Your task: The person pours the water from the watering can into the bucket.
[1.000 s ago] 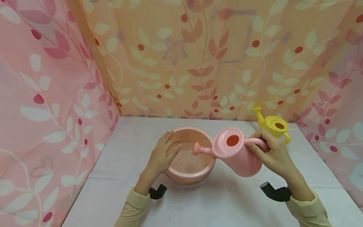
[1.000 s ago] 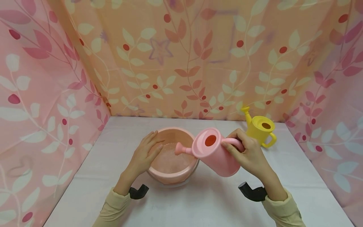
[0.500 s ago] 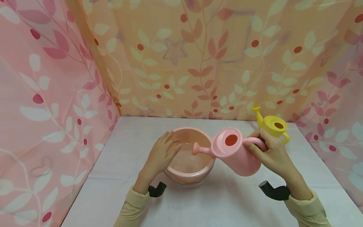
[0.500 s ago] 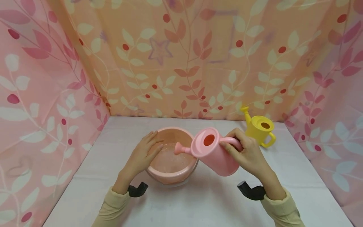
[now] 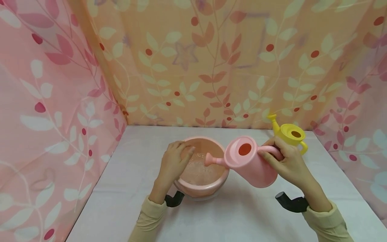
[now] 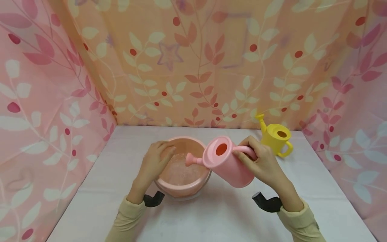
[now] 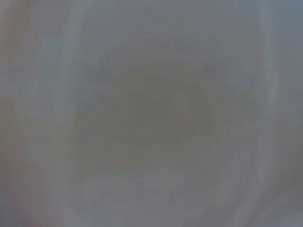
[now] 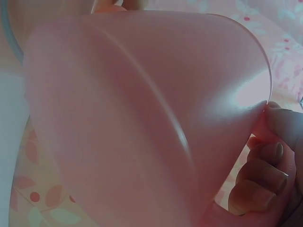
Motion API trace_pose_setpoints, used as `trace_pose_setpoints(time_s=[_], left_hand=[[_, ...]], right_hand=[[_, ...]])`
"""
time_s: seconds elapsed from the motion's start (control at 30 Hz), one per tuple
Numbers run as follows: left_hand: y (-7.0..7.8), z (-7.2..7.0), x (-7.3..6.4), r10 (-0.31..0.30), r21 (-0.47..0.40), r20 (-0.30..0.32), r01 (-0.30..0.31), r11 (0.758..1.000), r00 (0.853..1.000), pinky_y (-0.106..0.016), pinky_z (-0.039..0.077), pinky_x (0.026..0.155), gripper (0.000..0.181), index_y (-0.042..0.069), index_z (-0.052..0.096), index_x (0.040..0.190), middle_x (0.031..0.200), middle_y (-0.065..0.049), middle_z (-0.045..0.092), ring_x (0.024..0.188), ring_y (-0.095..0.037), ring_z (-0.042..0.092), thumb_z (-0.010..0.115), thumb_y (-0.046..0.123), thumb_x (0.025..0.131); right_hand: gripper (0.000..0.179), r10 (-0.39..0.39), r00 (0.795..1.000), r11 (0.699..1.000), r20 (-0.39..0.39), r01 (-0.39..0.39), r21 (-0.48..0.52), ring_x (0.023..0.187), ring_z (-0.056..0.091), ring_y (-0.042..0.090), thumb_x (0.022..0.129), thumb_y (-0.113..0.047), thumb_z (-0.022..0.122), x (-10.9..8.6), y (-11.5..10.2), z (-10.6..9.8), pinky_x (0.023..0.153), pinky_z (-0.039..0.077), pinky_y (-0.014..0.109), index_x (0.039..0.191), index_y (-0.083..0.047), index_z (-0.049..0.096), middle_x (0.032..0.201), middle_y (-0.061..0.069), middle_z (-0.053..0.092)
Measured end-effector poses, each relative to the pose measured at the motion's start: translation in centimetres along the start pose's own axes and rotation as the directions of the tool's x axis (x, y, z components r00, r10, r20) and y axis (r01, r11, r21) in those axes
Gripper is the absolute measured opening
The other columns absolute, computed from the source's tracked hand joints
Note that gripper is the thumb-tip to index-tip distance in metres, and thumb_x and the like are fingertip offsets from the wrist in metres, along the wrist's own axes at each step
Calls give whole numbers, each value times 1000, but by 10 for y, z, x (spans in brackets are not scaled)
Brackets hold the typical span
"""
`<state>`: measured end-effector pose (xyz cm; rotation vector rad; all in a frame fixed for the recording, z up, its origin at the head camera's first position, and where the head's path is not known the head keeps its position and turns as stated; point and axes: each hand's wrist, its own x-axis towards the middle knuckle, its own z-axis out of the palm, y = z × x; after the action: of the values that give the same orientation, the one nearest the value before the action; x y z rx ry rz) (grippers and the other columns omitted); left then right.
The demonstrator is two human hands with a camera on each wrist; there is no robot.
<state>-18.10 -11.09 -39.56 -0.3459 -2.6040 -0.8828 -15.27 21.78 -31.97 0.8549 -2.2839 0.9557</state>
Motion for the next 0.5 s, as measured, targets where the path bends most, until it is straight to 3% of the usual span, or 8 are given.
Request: trace_pose_setpoints(time_s=[0.17,0.3,0.4,0.5], left_hand=[[0,8,1,72,33,-54,-71,997,996,-51,36,95,35,16,68,110,109,-2,62,116,-28,43,56,43,90],[-3,10,3,135,-14,-109,-137,990,985,-46,38,94,30,13,68,108,109,-2,62,111,-26,47,61,36,89],[-4,11,4,179,-45,-115,-185,982,977,-43,41,92,27,12,68,107,106,-2,64,107,-24,52,64,31,87],[-4,11,4,187,-57,-98,-193,979,977,-41,42,92,27,13,68,108,106,0,64,107,-23,53,65,30,87]], right_hand=[[36,8,1000,1000,6,-8,-6,73,52,-1,65,9,78,0,-1,1,66,47,9,89,-9,59,82,-12,59],[36,3,1000,1000,5,-3,-8,73,52,-1,64,9,78,1,-1,1,66,47,8,89,-9,59,82,-12,59],[36,-3,1000,1000,5,3,-3,74,53,-1,64,9,78,2,-1,1,67,47,8,89,-8,58,82,-11,60],[36,-8,1000,1000,8,8,1,75,53,-2,64,9,78,3,-2,1,68,47,8,89,-8,58,82,-11,60]])
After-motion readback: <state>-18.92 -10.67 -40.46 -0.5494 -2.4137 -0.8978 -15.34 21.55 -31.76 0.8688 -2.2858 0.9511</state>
